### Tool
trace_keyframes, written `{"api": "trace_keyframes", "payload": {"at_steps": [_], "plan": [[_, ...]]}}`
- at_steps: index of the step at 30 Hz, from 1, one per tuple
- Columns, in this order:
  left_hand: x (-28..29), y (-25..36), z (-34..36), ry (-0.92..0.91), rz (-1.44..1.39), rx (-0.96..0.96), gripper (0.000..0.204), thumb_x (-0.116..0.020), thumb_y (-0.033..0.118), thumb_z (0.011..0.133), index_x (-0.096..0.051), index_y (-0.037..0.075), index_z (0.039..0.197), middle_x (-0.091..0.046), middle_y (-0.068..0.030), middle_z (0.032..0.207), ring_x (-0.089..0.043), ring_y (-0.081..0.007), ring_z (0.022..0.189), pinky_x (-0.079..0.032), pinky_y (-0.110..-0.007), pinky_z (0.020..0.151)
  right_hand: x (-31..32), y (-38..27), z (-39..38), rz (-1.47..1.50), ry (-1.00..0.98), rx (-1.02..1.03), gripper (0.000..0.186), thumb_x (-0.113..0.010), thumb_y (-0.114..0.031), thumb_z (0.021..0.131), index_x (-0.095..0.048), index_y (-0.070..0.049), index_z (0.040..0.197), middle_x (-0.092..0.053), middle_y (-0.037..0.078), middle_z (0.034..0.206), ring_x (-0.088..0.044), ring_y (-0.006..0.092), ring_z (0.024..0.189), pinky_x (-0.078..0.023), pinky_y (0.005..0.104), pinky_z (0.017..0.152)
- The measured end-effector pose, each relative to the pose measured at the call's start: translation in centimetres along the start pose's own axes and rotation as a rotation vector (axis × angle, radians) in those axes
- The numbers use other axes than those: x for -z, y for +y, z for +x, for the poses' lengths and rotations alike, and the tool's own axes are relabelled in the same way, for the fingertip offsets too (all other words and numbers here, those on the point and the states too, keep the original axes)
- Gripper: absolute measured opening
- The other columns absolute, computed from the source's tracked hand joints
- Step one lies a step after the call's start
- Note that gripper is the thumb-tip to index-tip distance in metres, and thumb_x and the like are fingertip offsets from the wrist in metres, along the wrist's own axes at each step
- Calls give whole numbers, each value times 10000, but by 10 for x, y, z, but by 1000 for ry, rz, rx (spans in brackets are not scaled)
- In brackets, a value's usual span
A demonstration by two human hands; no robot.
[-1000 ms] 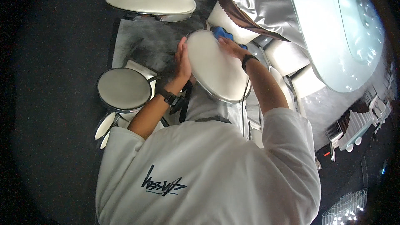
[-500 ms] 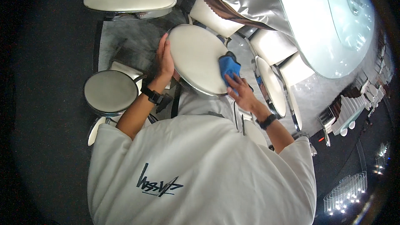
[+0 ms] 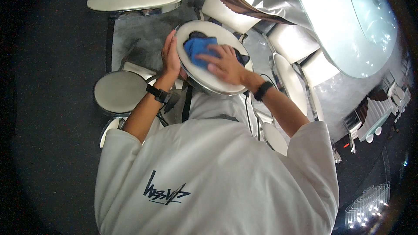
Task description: The person wipes tables and chair seats with a cloth, then pushes the chairs into place around the dining tables.
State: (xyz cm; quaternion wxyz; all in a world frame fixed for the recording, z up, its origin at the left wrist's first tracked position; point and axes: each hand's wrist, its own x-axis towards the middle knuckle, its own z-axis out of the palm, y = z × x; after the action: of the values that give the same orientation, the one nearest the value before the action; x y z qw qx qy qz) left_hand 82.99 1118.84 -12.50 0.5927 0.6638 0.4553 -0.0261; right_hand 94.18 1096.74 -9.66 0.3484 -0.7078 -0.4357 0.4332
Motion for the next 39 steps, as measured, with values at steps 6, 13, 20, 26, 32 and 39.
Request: {"api": "trace_keyframes", "payload": {"at_steps": [6, 13, 20, 26, 32, 39], "plan": [[2, -1, -1, -20, -52, 19, 496, -442, 322, 1093, -534, -3, 1456, -574, -209, 1467, -546, -319, 1344, -396, -377, 1140, -25, 68, 11, 199, 38, -400, 513, -370, -413, 1098, -444, -249, 1579, -369, 246, 1606, -328, 447, 1493, -279, 475, 1240], [-2, -3, 1, 11, 64, -36, 458, -462, 274, 1066, -571, -14, 1404, -549, -215, 1504, -508, -358, 1406, -385, -397, 1166, -36, 95, -90, 391, 46, -586, 536, -384, -406, 1114, -374, -227, 1619, -317, 232, 1655, -208, 396, 1572, -227, 441, 1268], [2, -9, 2, 24, 65, -41, 453, -471, 259, 1052, -575, -11, 1401, -543, -212, 1509, -508, -363, 1403, -385, -407, 1169, 3, -21, -43, 139, -122, -151, 496, -418, -384, 1101, -460, -257, 1579, -237, 218, 1692, -191, 478, 1556, -178, 547, 1270], [2, 0, -1, 19, 62, -43, 430, -490, 203, 1033, -574, -39, 1379, -545, -230, 1499, -509, -365, 1403, -373, -412, 1179, -1, 15, 27, 134, -159, -36, 497, -398, -343, 1117, -438, -180, 1585, -312, 258, 1652, -191, 435, 1570, -173, 514, 1272], [4, 16, -1, -48, 20, 4, 462, -467, 217, 1057, -519, -51, 1430, -494, -223, 1543, -444, -324, 1458, -314, -394, 1211, -29, 116, 83, 293, -71, -207, 465, -465, -286, 1107, -466, -237, 1569, -469, 220, 1575, -393, 394, 1495, -324, 476, 1222], [9, 27, 5, -141, 47, -21, 502, -418, 258, 1080, -488, -55, 1467, -429, -218, 1592, -367, -328, 1502, -253, -432, 1239, -29, 247, 154, 115, 292, -387, 537, -547, 93, 919, -665, -157, 1378, -584, 167, 1472, -683, 346, 1167, -560, 371, 994]]}}
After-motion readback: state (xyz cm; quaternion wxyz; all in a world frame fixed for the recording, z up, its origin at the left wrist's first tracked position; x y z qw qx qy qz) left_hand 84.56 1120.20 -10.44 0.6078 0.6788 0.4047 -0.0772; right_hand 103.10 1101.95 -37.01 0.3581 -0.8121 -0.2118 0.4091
